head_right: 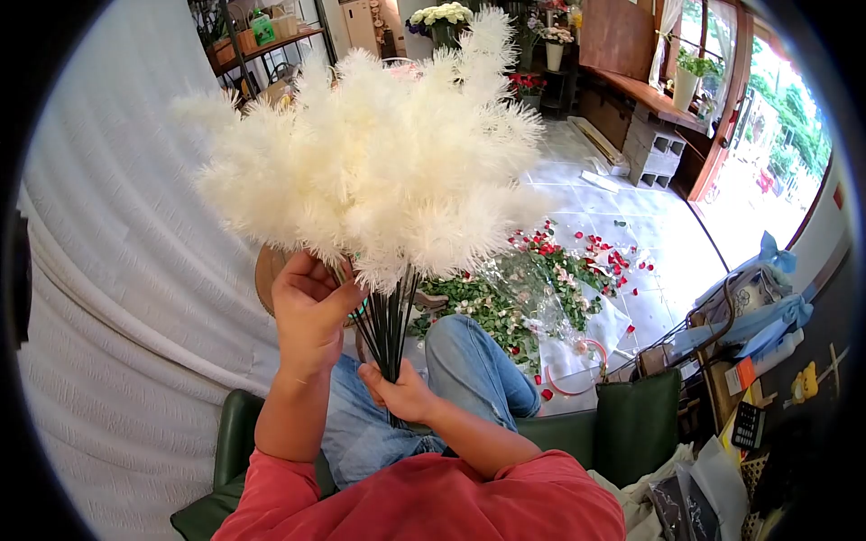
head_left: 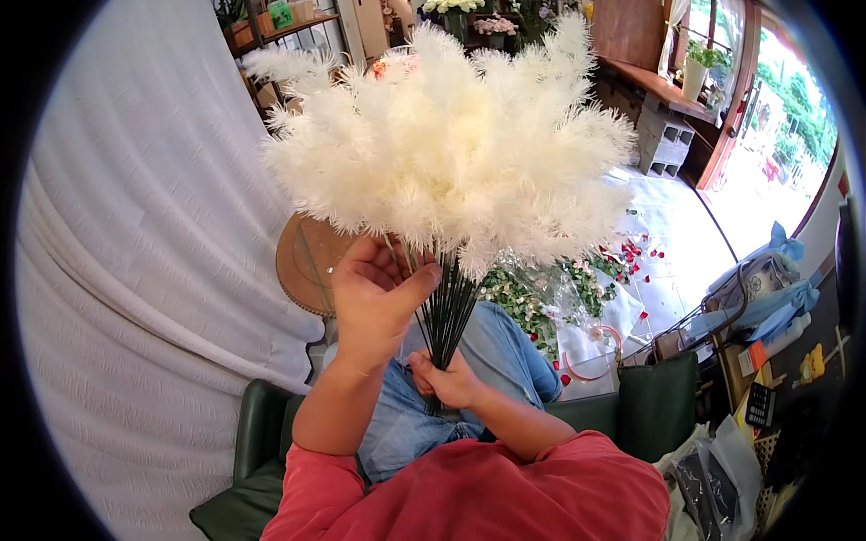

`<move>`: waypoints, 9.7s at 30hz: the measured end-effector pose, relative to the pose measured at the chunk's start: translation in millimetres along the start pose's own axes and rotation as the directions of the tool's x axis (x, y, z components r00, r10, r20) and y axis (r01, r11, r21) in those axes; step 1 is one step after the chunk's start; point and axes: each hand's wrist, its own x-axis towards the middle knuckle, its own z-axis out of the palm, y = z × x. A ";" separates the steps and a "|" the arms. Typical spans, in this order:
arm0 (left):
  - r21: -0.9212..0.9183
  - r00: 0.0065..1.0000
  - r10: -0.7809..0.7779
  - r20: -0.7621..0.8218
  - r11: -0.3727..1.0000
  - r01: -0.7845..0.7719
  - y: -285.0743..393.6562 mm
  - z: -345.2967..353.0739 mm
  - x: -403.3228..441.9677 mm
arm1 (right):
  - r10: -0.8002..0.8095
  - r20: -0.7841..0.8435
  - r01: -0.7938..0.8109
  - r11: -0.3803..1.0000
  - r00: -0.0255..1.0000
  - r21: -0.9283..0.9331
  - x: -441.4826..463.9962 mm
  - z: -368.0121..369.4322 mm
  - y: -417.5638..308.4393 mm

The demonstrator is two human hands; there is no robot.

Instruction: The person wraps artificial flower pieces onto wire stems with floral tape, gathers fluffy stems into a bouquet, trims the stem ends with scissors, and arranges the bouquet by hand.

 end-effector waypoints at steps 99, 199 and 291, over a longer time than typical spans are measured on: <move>-0.051 0.995 0.096 0.035 0.994 -0.094 -14.7 -18.2 -7.7 | -0.018 -0.124 0.003 0.993 0.992 -0.114 0.6 6.7 10.0; 0.733 0.912 0.404 -0.067 0.640 -0.229 -65.1 -12.6 -31.4 | -0.388 -0.463 0.085 0.831 0.797 -0.550 31.6 -22.0 37.7; 0.405 0.869 0.415 -0.269 0.868 -0.288 -26.8 -25.1 -8.7 | -0.425 -0.460 0.048 0.774 0.779 -0.632 20.2 3.4 31.0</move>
